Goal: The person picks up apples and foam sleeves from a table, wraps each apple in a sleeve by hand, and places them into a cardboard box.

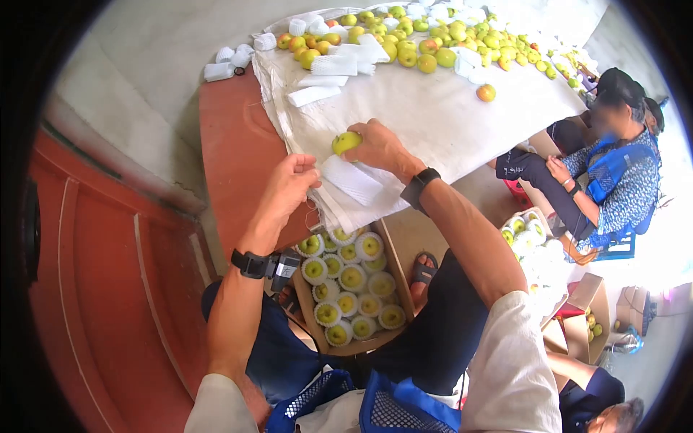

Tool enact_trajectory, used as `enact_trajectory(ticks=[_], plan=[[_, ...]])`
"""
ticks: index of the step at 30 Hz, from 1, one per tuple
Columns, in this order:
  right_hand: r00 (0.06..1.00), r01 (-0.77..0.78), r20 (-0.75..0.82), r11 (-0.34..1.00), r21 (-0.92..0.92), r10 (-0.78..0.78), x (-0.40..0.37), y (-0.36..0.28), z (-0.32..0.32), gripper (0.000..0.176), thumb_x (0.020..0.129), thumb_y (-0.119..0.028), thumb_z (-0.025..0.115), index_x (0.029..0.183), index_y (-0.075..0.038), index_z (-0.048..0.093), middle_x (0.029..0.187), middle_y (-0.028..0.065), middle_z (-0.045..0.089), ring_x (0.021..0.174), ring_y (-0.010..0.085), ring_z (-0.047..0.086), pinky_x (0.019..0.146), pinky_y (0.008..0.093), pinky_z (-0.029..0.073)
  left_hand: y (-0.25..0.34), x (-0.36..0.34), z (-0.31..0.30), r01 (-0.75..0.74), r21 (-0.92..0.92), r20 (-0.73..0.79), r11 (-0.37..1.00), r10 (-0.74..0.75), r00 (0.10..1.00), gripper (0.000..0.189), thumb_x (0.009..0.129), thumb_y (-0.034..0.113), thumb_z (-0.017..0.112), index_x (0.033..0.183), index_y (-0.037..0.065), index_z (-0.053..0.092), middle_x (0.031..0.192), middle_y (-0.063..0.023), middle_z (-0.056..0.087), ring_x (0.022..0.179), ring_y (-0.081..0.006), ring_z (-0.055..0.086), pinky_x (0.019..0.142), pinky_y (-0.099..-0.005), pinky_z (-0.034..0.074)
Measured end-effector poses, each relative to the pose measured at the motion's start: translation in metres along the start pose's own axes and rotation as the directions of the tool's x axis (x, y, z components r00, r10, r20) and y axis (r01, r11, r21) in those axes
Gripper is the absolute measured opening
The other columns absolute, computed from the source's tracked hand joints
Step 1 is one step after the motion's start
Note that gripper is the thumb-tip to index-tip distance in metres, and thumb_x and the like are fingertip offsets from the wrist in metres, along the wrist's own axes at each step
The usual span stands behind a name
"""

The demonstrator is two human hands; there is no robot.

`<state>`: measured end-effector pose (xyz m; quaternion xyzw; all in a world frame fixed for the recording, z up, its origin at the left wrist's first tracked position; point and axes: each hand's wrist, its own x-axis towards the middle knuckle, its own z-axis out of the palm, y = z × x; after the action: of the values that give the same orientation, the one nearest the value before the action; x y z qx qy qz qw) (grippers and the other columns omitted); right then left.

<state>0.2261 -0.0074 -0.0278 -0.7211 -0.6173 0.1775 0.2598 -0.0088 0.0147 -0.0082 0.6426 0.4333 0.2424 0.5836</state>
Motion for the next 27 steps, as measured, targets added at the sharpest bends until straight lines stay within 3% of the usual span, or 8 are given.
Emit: enact_trajectory(ticks=[5,7,8,12,19,21,25,27], plan=[[0.998,0.06,0.001,0.997,0.039,-0.06,-0.035,-0.004,-0.013,0.061,0.07,-0.02,0.082,0.128,-0.008,0.065,0.118,0.0183,0.065,0.111,0.0354,0.062,0.098,0.0399,0.05,-0.031,0.02,0.017,-0.172,0.346,-0.068,0.923,0.207,0.976,0.043,0.09,0.013,0.068,0.128,-0.005,0.059,0.115,-0.0167,0.068,0.09,-0.0211,0.069,0.074,-0.0325,0.054],[0.997,0.072,-0.003,0.996,0.061,-0.072,-0.043,0.001,-0.016,0.061,0.07,-0.016,0.081,0.128,-0.008,0.064,0.119,0.017,0.065,0.111,0.0344,0.063,0.098,0.0391,0.05,-0.025,0.02,0.02,-0.109,0.365,-0.046,0.925,0.135,0.99,0.048,0.086,0.019,0.073,0.125,-0.005,0.061,0.121,-0.0258,0.067,0.112,-0.0374,0.066,0.098,-0.0427,0.051],[0.998,0.063,-0.003,0.989,0.131,-0.063,-0.046,0.004,-0.017,0.062,0.07,-0.014,0.081,0.129,-0.007,0.062,0.121,0.0155,0.065,0.112,0.0327,0.062,0.099,0.0388,0.05,-0.022,0.019,0.021,-0.111,0.366,-0.043,0.924,0.136,0.99,0.048,0.086,0.019,0.073,0.125,-0.005,0.061,0.121,-0.0258,0.067,0.112,-0.0374,0.066,0.098,-0.0427,0.051],[1.0,0.017,-0.024,0.948,0.317,-0.01,-0.058,0.016,-0.017,0.065,0.072,-0.013,0.081,0.132,-0.006,0.057,0.126,0.0119,0.064,0.115,0.0282,0.062,0.101,0.0386,0.05,-0.016,0.017,0.029,-0.083,0.335,0.043,0.939,0.072,0.996,0.044,0.084,0.019,0.075,0.119,-0.007,0.063,0.113,-0.024,0.07,0.102,-0.0339,0.069,0.09,-0.0404,0.054],[1.0,0.011,-0.028,0.938,0.346,-0.002,-0.064,0.016,-0.017,0.065,0.074,-0.015,0.081,0.134,-0.007,0.055,0.127,0.0124,0.064,0.116,0.0288,0.062,0.101,0.0384,0.049,-0.018,0.021,0.041,-0.001,0.166,0.107,0.986,-0.017,0.994,0.036,0.085,0.015,0.076,0.11,-0.008,0.065,0.093,-0.0166,0.072,0.073,-0.0188,0.069,0.068,-0.0325,0.055],[0.996,0.051,-0.089,0.953,0.299,-0.026,-0.062,0.015,-0.015,0.06,0.074,-0.011,0.081,0.128,-0.007,0.057,0.115,0.0169,0.068,0.11,0.0312,0.065,0.093,0.0379,0.052,-0.021,0.021,0.043,0.006,0.158,0.144,0.987,-0.029,0.989,0.035,0.085,0.013,0.075,0.11,-0.009,0.066,0.092,-0.0157,0.072,0.073,-0.0186,0.069,0.068,-0.0318,0.055],[0.997,0.001,-0.068,0.957,0.291,0.02,-0.06,0.018,-0.015,0.059,0.074,-0.012,0.08,0.129,-0.007,0.059,0.118,0.0191,0.068,0.111,0.0337,0.065,0.094,0.0394,0.052,-0.019,0.02,0.038,0.012,0.125,0.205,0.992,-0.038,0.978,0.032,0.084,0.009,0.073,0.11,-0.01,0.068,0.091,-0.0134,0.073,0.072,-0.0169,0.067,0.068,-0.0295,0.054],[0.99,0.113,-0.112,0.962,0.25,-0.087,-0.058,0.022,-0.012,0.059,0.073,-0.013,0.079,0.129,-0.007,0.06,0.118,0.02,0.068,0.111,0.0363,0.065,0.096,0.0408,0.051,-0.016,0.022,0.02,-0.011,0.126,0.147,0.992,-0.007,0.989,0.032,0.085,0.01,0.073,0.111,-0.008,0.069,0.092,-0.0105,0.072,0.072,-0.0145,0.065,0.066,-0.0269,0.051]])
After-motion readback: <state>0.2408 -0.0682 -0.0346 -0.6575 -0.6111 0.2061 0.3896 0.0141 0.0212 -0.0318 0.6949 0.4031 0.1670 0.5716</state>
